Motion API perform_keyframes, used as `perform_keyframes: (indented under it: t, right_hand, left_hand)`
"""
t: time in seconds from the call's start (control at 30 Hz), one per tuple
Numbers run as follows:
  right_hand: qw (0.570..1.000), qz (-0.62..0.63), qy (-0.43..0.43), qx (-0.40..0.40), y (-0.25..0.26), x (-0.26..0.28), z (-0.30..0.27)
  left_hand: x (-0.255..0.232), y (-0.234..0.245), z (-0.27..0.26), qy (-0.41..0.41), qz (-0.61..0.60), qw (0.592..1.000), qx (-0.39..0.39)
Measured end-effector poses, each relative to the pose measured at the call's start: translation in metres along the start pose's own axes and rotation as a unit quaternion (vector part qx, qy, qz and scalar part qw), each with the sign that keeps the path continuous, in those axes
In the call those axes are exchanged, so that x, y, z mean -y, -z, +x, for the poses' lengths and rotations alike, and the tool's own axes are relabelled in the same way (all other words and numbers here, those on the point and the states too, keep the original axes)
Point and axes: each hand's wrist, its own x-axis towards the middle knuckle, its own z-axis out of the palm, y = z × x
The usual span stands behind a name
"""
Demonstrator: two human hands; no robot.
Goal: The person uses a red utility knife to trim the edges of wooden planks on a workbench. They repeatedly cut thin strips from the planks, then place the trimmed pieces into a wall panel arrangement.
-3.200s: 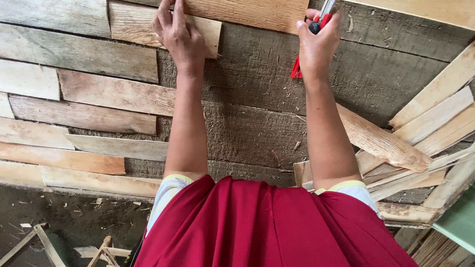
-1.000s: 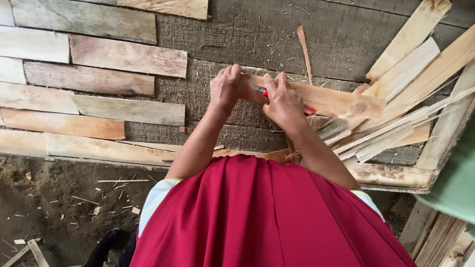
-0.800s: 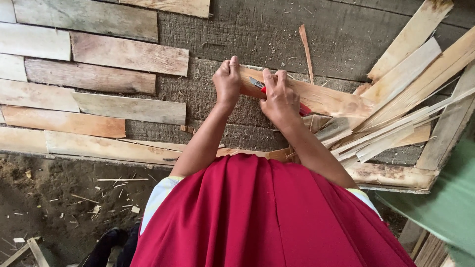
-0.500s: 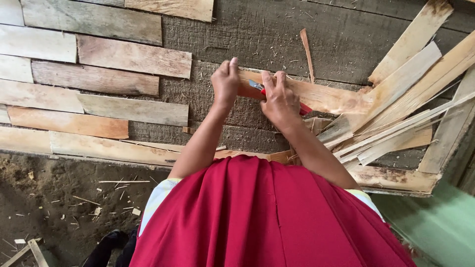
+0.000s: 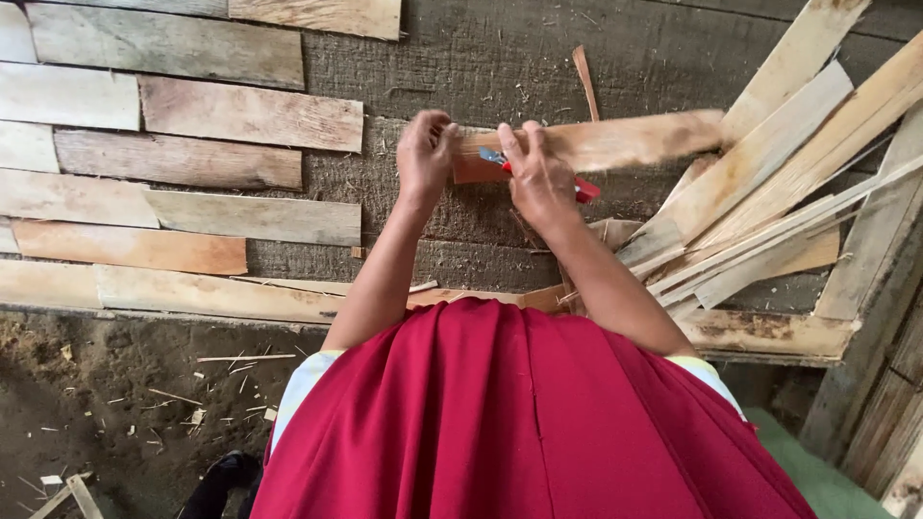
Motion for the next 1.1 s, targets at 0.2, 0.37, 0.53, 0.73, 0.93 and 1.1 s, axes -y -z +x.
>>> perform_keyframes:
  t: [0.2, 0.37, 0.53, 0.73, 0.93, 1.1]
  right_hand:
    - [0.996, 0.070, -0.047, -0.022, 0.006, -0.009, 0.003]
    - [0.958, 0.223, -0.174, -0.050, -0.011, -0.060, -0.014]
    - [0.936, 0.258, -0.235, -0.043, -0.010, -0.080, -0.031]
    - [0.876, 0.306, -0.373, 0.023, 0.021, -0.070, -0.045]
    - [0.858, 0.340, -0.386, -0.003, 0.030, -0.074, -0.054]
    - [0.889, 0.299, -0.346, 0.024, 0.036, -0.050, -0.040]
  left_hand:
    - [0.032, -0.010, -0.001, -0.161, 0.205, 0.961, -0.094]
    - [0.005, -0.017, -0.009, -0.178, 0.299, 0.935, -0.064]
    - [-0.037, -0.052, -0.031, -0.226, 0.264, 0.932, 0.099]
    - [-0.044, -0.065, -0.017, -0.206, 0.319, 0.886, 0.265]
    - [-0.068, -0.015, -0.011, -0.105, 0.310, 0.902, 0.283]
    - [-0.096, -0.028, -0.014, -0.080, 0.370, 0.854, 0.357]
